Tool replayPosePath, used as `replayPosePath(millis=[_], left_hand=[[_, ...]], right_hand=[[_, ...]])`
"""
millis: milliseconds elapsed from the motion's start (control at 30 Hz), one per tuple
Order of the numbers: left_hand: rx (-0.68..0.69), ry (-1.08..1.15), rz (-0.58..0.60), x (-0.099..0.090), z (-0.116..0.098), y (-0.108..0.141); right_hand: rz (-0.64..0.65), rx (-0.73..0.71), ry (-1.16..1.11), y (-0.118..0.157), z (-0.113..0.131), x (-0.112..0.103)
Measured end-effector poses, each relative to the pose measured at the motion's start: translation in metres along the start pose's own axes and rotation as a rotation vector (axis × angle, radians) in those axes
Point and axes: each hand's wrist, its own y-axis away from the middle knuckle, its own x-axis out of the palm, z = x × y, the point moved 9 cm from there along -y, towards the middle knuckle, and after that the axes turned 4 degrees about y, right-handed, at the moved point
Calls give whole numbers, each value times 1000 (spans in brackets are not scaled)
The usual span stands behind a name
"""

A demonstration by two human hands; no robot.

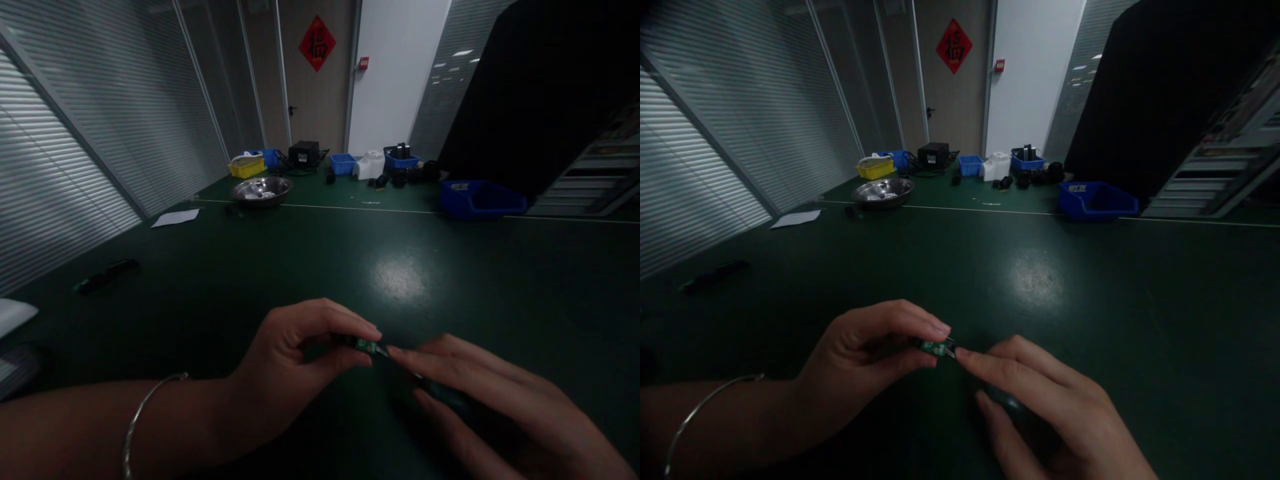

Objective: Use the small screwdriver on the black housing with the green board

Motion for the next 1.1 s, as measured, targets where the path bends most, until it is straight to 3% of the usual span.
replayPosePath(millis=[167,533,1100], left_hand=[[-23,37,-6,0,1,1],[-275,362,-58,3,25,0],[-378,494,-62,6,34,3]], right_hand=[[18,-14,9,0,0,1],[48,-6,8,5,-7,2],[122,78,-157,3,-14,10]])
